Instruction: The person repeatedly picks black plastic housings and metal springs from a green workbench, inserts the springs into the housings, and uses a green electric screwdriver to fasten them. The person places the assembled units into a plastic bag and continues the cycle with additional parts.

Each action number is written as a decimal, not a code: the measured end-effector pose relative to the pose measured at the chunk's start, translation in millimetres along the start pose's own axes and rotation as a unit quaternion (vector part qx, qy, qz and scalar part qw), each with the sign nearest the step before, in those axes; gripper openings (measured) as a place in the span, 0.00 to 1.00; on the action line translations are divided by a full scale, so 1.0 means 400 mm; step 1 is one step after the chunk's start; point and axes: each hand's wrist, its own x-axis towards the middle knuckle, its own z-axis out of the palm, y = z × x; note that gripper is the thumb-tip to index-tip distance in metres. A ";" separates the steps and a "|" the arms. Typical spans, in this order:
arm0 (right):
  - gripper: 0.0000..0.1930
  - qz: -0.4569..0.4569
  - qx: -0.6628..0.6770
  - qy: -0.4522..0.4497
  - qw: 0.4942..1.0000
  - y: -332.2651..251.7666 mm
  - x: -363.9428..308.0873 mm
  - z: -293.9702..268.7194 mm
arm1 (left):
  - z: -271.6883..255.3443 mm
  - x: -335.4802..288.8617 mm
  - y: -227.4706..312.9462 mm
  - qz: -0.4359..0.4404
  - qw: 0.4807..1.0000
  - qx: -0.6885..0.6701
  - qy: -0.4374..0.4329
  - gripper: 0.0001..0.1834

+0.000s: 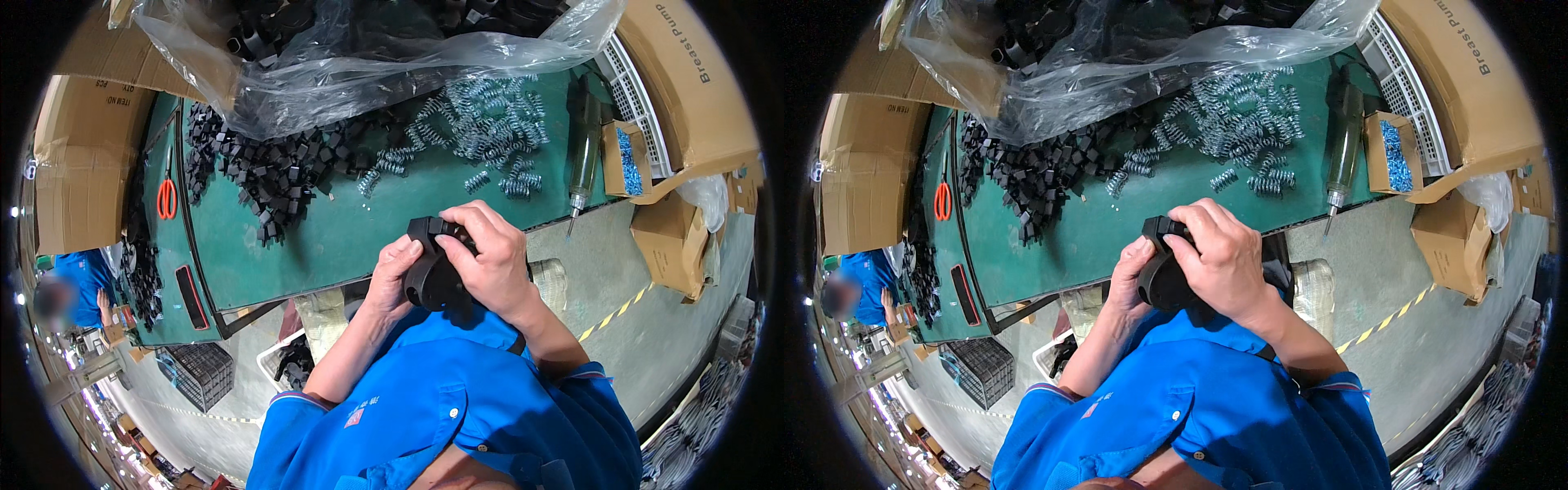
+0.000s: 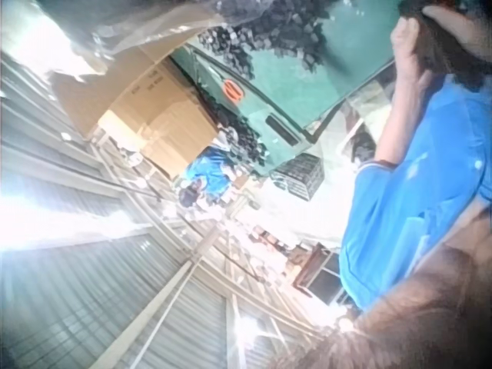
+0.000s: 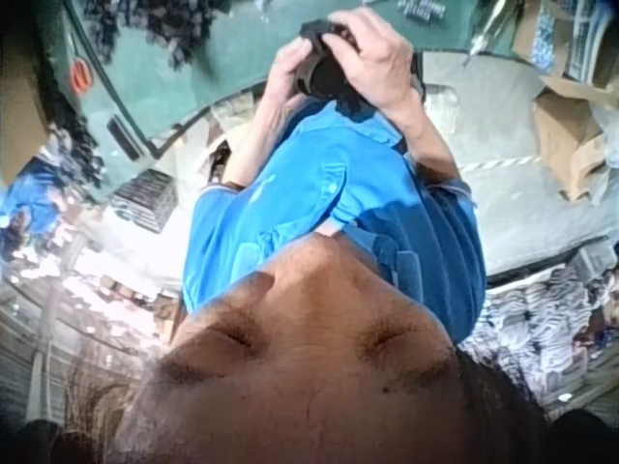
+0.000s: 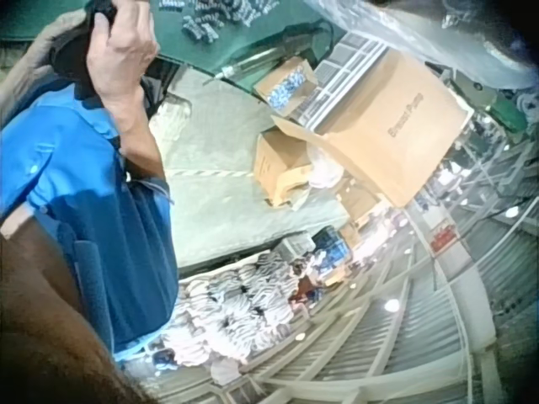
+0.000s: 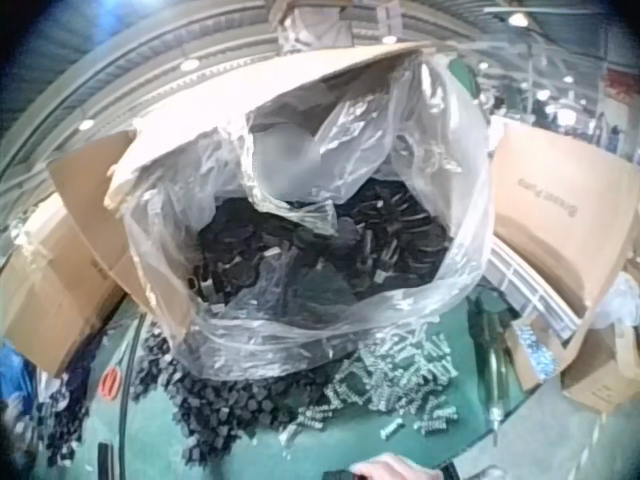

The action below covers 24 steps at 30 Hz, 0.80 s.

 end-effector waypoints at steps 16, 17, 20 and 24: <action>0.14 -0.033 0.107 0.024 0.993 0.119 -0.039 0.047 | 0.087 0.005 0.139 0.135 0.750 0.646 0.046 0.17; 0.15 -0.045 0.087 0.024 0.995 0.148 -0.038 0.059 | 0.092 0.018 0.138 0.171 0.678 0.714 0.033 0.19; 0.13 -0.014 -0.034 0.031 0.999 0.199 -0.045 0.083 | 0.066 0.070 0.101 0.258 0.512 0.819 0.002 0.24; 0.12 -0.011 -0.108 0.046 0.993 0.213 -0.050 0.098 | 0.035 0.105 0.075 0.295 0.517 0.804 -0.002 0.22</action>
